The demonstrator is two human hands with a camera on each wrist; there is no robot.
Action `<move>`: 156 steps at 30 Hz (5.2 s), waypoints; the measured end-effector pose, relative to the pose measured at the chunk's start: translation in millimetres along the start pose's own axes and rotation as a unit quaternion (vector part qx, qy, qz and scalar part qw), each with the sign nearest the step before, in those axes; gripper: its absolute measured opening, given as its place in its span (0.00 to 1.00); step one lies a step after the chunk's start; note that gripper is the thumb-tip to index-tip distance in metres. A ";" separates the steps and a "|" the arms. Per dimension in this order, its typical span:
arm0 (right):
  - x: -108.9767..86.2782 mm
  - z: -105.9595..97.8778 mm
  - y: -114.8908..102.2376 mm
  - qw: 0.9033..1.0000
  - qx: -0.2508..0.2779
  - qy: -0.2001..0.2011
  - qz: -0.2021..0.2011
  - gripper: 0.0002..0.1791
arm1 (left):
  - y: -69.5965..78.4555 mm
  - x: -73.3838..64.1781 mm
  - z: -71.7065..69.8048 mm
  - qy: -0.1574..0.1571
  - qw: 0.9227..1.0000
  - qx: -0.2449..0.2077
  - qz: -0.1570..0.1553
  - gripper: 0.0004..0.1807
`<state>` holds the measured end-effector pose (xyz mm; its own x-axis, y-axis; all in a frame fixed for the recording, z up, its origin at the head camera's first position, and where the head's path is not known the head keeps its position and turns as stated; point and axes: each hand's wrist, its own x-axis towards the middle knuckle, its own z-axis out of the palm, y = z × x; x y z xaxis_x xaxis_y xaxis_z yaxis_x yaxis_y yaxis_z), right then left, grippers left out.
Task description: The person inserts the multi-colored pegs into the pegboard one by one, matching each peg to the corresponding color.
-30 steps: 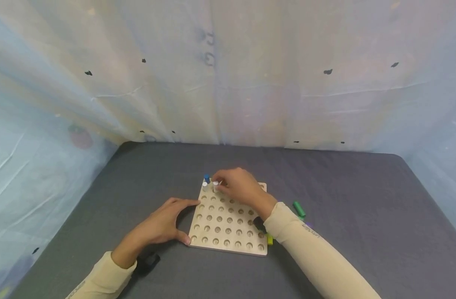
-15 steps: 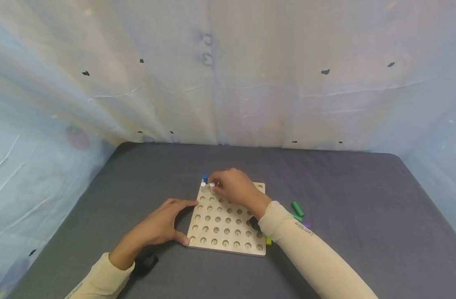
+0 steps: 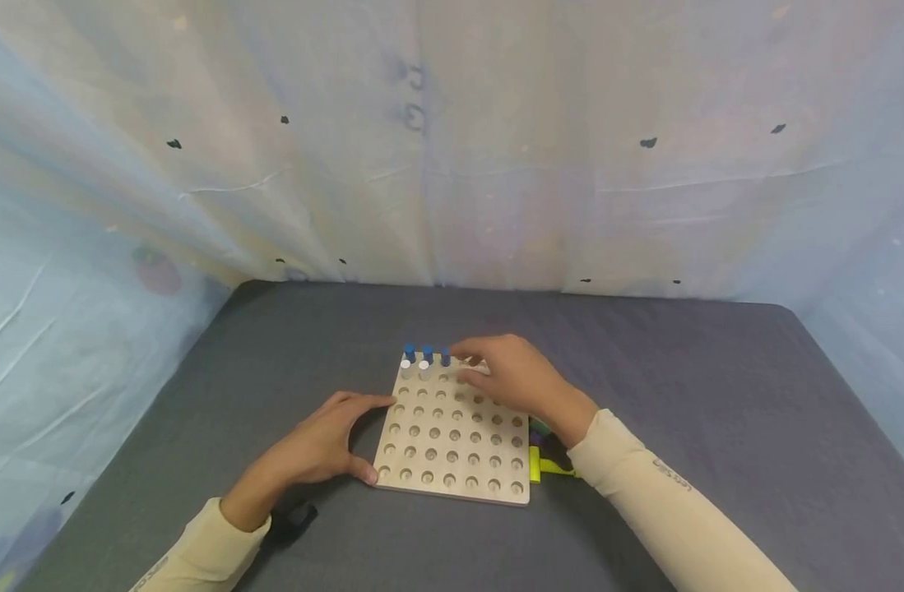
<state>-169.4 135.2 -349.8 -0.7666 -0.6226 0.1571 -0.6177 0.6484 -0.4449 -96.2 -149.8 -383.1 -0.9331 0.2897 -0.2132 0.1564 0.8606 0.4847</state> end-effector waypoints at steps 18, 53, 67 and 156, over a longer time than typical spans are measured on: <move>-99.7 -28.2 83.8 0.989 -0.124 0.059 0.053 0.17 | -2.6 -3.1 -0.6 0.003 1.000 -0.002 0.006 0.55; -92.0 -4.3 74.5 0.988 -0.132 0.044 -0.073 0.14 | -2.4 -6.1 -2.2 -0.002 1.000 0.008 0.019 0.56; -93.4 -3.4 71.8 0.991 -0.106 0.043 -0.076 0.16 | -3.0 -4.9 -2.1 0.005 1.000 0.006 0.021 0.56; 9.4 13.2 -24.4 1.000 -0.004 0.021 0.021 0.13 | -1.0 -10.9 -4.2 0.018 1.000 -0.021 -0.004 0.54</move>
<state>-159.2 107.7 -349.2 -0.7986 -0.5755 0.1758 -0.5861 0.6775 -0.4444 -87.6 -155.5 -377.7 -0.9458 0.2660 -0.1865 0.1355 0.8449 0.5175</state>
